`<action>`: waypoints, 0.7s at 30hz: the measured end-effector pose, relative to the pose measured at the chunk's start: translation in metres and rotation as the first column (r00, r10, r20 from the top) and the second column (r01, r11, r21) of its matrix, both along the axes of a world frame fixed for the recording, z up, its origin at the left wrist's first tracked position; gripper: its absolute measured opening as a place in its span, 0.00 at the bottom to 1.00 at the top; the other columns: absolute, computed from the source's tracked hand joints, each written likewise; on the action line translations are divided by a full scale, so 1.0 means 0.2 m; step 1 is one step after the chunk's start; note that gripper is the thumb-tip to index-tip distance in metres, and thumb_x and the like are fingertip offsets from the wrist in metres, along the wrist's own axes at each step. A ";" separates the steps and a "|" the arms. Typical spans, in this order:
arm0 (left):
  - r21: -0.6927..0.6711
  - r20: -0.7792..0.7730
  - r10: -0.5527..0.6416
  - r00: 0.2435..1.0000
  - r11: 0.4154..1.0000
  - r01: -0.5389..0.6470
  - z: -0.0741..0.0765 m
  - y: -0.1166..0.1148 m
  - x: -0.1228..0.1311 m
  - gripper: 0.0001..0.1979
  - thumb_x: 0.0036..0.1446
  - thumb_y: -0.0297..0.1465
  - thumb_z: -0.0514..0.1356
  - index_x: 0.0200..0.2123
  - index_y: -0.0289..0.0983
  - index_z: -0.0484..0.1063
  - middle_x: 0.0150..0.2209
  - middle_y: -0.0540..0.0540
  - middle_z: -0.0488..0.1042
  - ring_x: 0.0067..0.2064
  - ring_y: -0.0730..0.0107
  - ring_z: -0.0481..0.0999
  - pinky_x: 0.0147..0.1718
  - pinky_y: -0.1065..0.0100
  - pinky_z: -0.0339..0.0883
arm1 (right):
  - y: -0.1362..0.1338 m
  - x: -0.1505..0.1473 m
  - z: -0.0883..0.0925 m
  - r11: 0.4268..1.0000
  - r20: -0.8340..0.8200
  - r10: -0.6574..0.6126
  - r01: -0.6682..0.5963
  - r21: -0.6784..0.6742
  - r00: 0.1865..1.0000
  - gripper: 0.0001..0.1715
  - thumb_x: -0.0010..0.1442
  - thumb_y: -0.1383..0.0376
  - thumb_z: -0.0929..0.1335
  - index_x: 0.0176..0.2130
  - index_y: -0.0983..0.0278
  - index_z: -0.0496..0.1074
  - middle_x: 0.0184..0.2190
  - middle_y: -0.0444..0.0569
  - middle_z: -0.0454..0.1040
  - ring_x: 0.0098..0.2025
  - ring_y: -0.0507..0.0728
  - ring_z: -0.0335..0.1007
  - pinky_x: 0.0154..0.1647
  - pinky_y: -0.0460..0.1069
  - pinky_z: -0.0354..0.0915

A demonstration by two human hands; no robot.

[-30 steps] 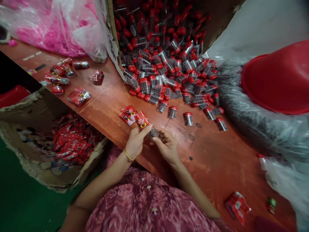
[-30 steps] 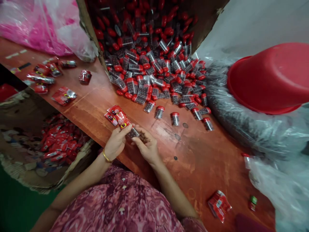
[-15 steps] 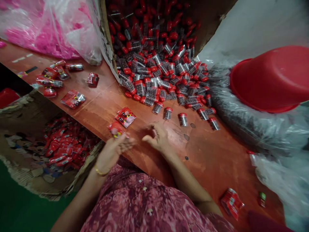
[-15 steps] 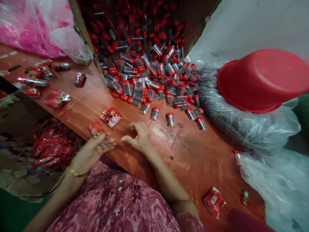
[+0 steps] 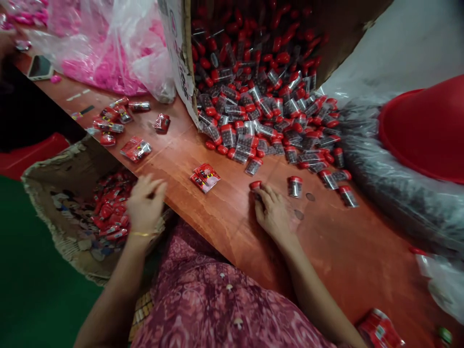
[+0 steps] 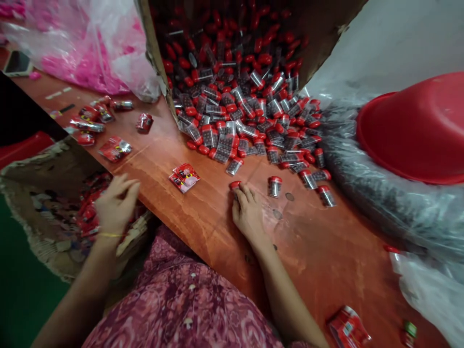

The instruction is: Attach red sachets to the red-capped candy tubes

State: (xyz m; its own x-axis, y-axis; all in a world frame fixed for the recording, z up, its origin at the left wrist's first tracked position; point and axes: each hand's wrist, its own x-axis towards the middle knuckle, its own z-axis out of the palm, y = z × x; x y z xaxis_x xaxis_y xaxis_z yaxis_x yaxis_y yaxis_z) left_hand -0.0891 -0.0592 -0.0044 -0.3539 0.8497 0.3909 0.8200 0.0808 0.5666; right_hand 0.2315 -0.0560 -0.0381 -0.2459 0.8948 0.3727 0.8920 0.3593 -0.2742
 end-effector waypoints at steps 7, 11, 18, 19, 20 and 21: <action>-0.351 -0.078 -0.390 0.917 0.872 0.341 -0.01 0.35 0.42 0.11 0.51 0.39 0.60 0.37 0.44 0.78 0.51 0.43 0.72 0.59 0.47 0.60 0.56 0.44 0.50 | -0.07 -0.05 0.00 0.999 -0.104 -0.044 0.045 0.012 0.994 0.18 0.59 0.60 0.62 0.46 0.65 0.69 0.50 0.59 0.68 0.52 0.64 0.63 0.50 0.61 0.62; -0.322 -0.039 -0.372 0.928 0.883 0.340 -0.06 0.37 0.41 0.09 0.52 0.35 0.59 0.33 0.44 0.79 0.49 0.41 0.73 0.59 0.42 0.60 0.55 0.41 0.47 | -0.06 -0.08 0.03 1.000 -0.182 -0.026 0.028 0.008 0.983 0.14 0.59 0.61 0.63 0.42 0.66 0.71 0.48 0.59 0.70 0.50 0.63 0.64 0.49 0.61 0.63; -0.114 0.135 -0.341 0.930 0.927 0.357 0.05 0.29 0.49 0.09 0.52 0.36 0.59 0.34 0.44 0.79 0.56 0.42 0.68 0.61 0.47 0.58 0.57 0.42 0.43 | 0.03 -0.28 0.12 0.979 -0.633 -0.146 0.017 -0.205 0.760 0.15 0.59 0.58 0.62 0.41 0.65 0.70 0.37 0.54 0.75 0.40 0.58 0.70 0.44 0.56 0.65; -0.089 0.171 -0.353 0.920 0.924 0.371 0.07 0.27 0.52 0.09 0.52 0.37 0.59 0.35 0.45 0.78 0.56 0.42 0.68 0.61 0.48 0.59 0.57 0.42 0.43 | 0.05 -0.31 0.13 0.964 -0.726 -0.193 -0.010 -0.266 0.660 0.17 0.58 0.56 0.62 0.41 0.65 0.69 0.36 0.53 0.75 0.39 0.57 0.70 0.42 0.54 0.66; -0.065 0.206 -0.369 0.906 0.919 0.389 0.09 0.25 0.54 0.09 0.52 0.37 0.59 0.35 0.45 0.78 0.55 0.43 0.68 0.61 0.49 0.59 0.58 0.43 0.43 | 0.08 -0.33 0.14 0.948 -0.798 -0.233 -0.052 -0.313 0.556 0.17 0.57 0.54 0.63 0.40 0.64 0.69 0.35 0.51 0.75 0.37 0.56 0.70 0.41 0.53 0.66; -0.041 0.238 -0.389 0.890 0.911 0.410 0.11 0.23 0.56 0.09 0.51 0.37 0.60 0.35 0.45 0.78 0.55 0.43 0.68 0.60 0.50 0.60 0.58 0.45 0.43 | 0.10 -0.35 0.15 0.935 -0.846 -0.259 -0.099 -0.341 0.466 0.17 0.56 0.53 0.64 0.38 0.64 0.69 0.34 0.49 0.74 0.36 0.54 0.70 0.39 0.51 0.67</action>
State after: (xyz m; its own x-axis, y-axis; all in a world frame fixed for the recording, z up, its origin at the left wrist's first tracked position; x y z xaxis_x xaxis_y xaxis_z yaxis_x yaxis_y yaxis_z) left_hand 0.0236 -0.0130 0.0173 -0.0453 0.9645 0.2602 0.6492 -0.1696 0.7415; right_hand 0.1605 -0.0369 -0.0072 0.1242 0.9907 0.0562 0.1395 0.0387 -0.9895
